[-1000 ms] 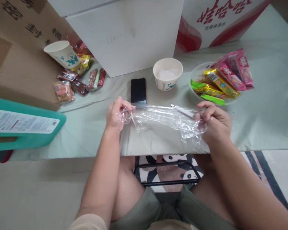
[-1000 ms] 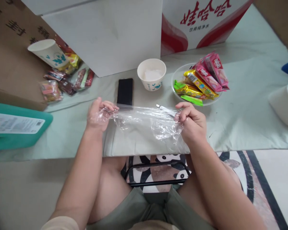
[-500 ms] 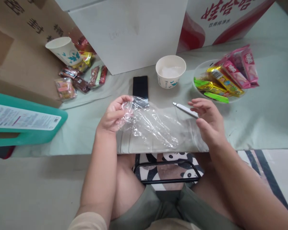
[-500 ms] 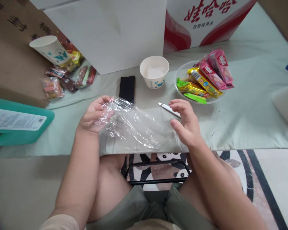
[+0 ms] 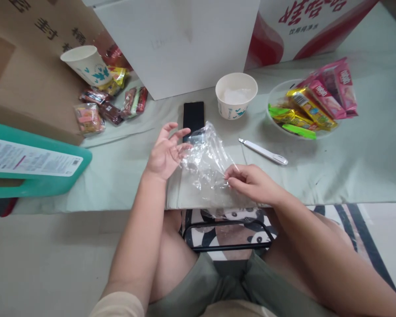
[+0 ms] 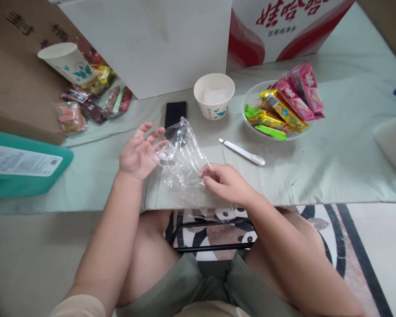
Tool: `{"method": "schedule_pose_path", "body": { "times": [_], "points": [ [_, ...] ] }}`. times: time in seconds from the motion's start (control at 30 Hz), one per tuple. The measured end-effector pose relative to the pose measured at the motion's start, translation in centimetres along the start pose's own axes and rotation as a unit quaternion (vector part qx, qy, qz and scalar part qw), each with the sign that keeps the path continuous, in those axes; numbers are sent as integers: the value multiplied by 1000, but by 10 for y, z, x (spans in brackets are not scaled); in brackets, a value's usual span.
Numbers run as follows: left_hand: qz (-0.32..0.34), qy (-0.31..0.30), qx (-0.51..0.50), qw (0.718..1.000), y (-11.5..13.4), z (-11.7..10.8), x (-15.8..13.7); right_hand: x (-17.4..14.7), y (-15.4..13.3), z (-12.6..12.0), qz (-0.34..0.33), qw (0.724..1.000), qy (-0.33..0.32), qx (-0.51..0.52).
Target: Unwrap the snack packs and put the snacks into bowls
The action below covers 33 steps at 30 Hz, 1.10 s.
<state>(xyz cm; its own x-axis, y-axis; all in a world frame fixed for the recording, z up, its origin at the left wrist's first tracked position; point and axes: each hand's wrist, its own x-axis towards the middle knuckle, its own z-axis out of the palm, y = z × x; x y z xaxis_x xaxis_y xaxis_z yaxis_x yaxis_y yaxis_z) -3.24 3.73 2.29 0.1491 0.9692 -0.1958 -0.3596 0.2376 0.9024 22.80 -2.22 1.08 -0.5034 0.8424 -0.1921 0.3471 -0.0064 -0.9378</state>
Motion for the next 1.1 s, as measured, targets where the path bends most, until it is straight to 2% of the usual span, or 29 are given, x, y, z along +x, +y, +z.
{"method": "schedule_pose_path", "body": {
  "times": [0.07,0.13,0.23,0.3,0.37,0.47,0.6,0.7,0.8,0.93,1.1],
  "points": [
    [-16,-1,-32,999,-5,2,2,-1,1,1,14,998,36,54],
    [-68,-65,-49,994,-15,9,2,-1,1,3,25,993,65,96],
    [-148,-186,-44,970,-31,27,0,2,2,4,23,985,97,139],
    [-174,-217,2,960,-38,37,-2,4,4,4,25,980,120,160],
    [-171,-206,73,961,-39,44,-3,5,5,1,38,974,144,172],
    [-157,-159,147,964,-38,48,-4,5,7,-3,73,967,160,183],
    [-144,-124,108,976,-37,48,-3,4,7,-6,74,958,161,224],
    [-91,-121,74,986,-36,47,-1,3,6,-9,42,948,193,251],
    [-45,-103,104,988,-34,46,1,3,7,-14,56,946,199,251],
    [-3,-99,161,982,-33,45,4,4,12,-17,79,940,194,271],
    [70,-70,288,952,-36,48,-1,9,14,-13,80,933,249,248]
  ]
}}
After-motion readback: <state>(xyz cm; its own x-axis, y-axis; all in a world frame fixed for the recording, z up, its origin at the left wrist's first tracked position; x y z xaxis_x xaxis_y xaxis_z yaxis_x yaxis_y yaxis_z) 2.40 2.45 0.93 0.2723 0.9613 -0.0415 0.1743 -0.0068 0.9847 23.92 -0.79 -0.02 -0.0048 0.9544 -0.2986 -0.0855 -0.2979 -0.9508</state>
